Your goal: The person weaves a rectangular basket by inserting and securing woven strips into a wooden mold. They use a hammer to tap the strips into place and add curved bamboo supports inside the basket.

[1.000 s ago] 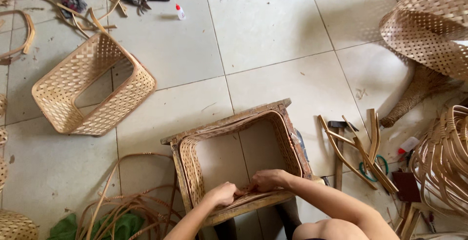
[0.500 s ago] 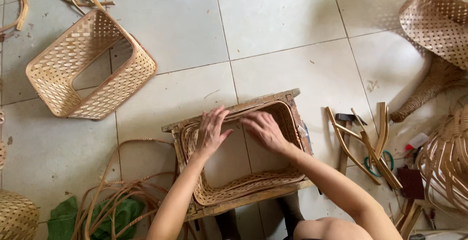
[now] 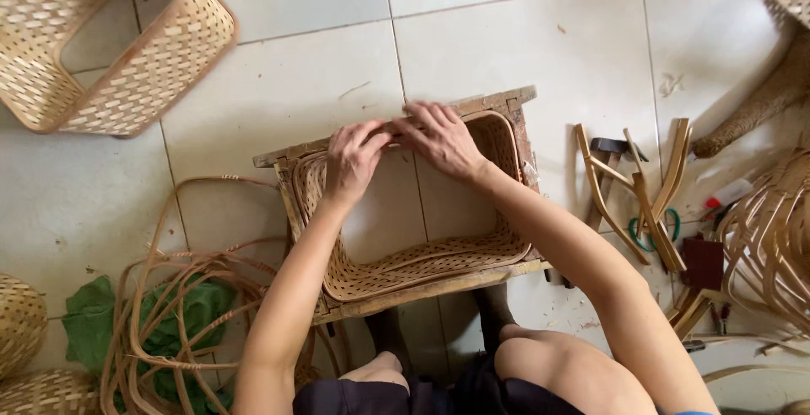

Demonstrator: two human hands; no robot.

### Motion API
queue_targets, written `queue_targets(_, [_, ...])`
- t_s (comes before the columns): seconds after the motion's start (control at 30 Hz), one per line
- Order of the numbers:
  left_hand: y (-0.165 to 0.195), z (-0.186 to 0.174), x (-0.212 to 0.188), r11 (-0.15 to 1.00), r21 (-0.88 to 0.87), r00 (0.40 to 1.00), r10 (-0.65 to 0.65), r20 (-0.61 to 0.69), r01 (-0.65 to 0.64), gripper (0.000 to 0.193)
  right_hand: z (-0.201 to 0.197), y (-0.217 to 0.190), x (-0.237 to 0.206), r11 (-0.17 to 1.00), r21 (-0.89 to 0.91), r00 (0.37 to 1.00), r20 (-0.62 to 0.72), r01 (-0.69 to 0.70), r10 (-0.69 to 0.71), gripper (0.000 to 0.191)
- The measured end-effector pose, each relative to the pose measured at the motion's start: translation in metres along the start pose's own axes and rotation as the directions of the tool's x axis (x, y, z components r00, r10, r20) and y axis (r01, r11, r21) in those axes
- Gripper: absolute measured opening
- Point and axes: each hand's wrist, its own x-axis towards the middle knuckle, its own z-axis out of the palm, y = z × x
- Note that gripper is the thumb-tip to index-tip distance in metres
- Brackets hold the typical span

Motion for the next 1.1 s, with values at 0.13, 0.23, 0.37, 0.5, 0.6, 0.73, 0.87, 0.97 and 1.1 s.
queue_targets(0.13, [0.004, -0.003, 0.001, 0.996, -0.065, 0.993, -0.057, 0.103, 0.064, 0.022, 0.005, -0.006, -0.005, 0.996, -0.056, 0.994, 0.082, 0.075, -0.071, 0.037])
queue_targets(0.23, [0.006, -0.003, 0.004, 0.992, -0.02, 0.987, -0.121, 0.11, 0.124, 0.023, 0.003, -0.011, -0.006, 0.995, -0.082, 0.997, 0.05, 0.058, -0.054, 0.038])
queue_targets(0.37, [0.006, -0.002, 0.005, 0.986, -0.05, 0.976, -0.151, 0.154, 0.16, 0.022, -0.003, -0.013, 0.004, 1.0, -0.004, 0.996, 0.087, -0.024, 0.024, 0.028])
queue_targets(0.5, [0.007, -0.001, 0.006, 0.985, -0.032, 0.971, -0.163, 0.177, 0.172, 0.026, -0.007, -0.004, 0.024, 0.97, 0.203, 0.979, 0.178, -0.138, 0.102, 0.02])
queue_targets(0.6, [0.009, -0.005, 0.009, 0.987, -0.017, 0.971, -0.156, 0.182, 0.161, 0.027, -0.011, 0.005, 0.034, 0.918, 0.36, 0.971, 0.222, -0.168, 0.09, 0.017])
queue_targets(0.73, [0.013, -0.012, 0.015, 0.987, -0.019, 0.967, -0.154, 0.204, 0.161, 0.028, -0.017, 0.014, 0.045, 0.837, 0.49, 0.941, 0.327, -0.245, 0.084, 0.019])
queue_targets(0.87, [0.014, -0.01, 0.016, 0.992, 0.002, 0.986, -0.123, 0.112, 0.124, 0.032, -0.023, 0.011, 0.046, 0.852, 0.455, 0.927, 0.364, -0.258, 0.087, 0.018])
queue_targets(0.97, [0.01, -0.003, 0.015, 0.994, -0.017, 0.994, -0.108, -0.002, 0.107, 0.037, -0.024, 0.005, 0.038, 0.946, 0.314, 0.992, 0.12, -0.081, 0.045, 0.033])
queue_targets(1.1, [0.006, 0.003, 0.023, 0.995, 0.021, 0.996, -0.093, -0.003, 0.093, 0.043, -0.014, 0.007, 0.033, 0.993, 0.107, 0.995, 0.089, -0.058, 0.048, 0.043])
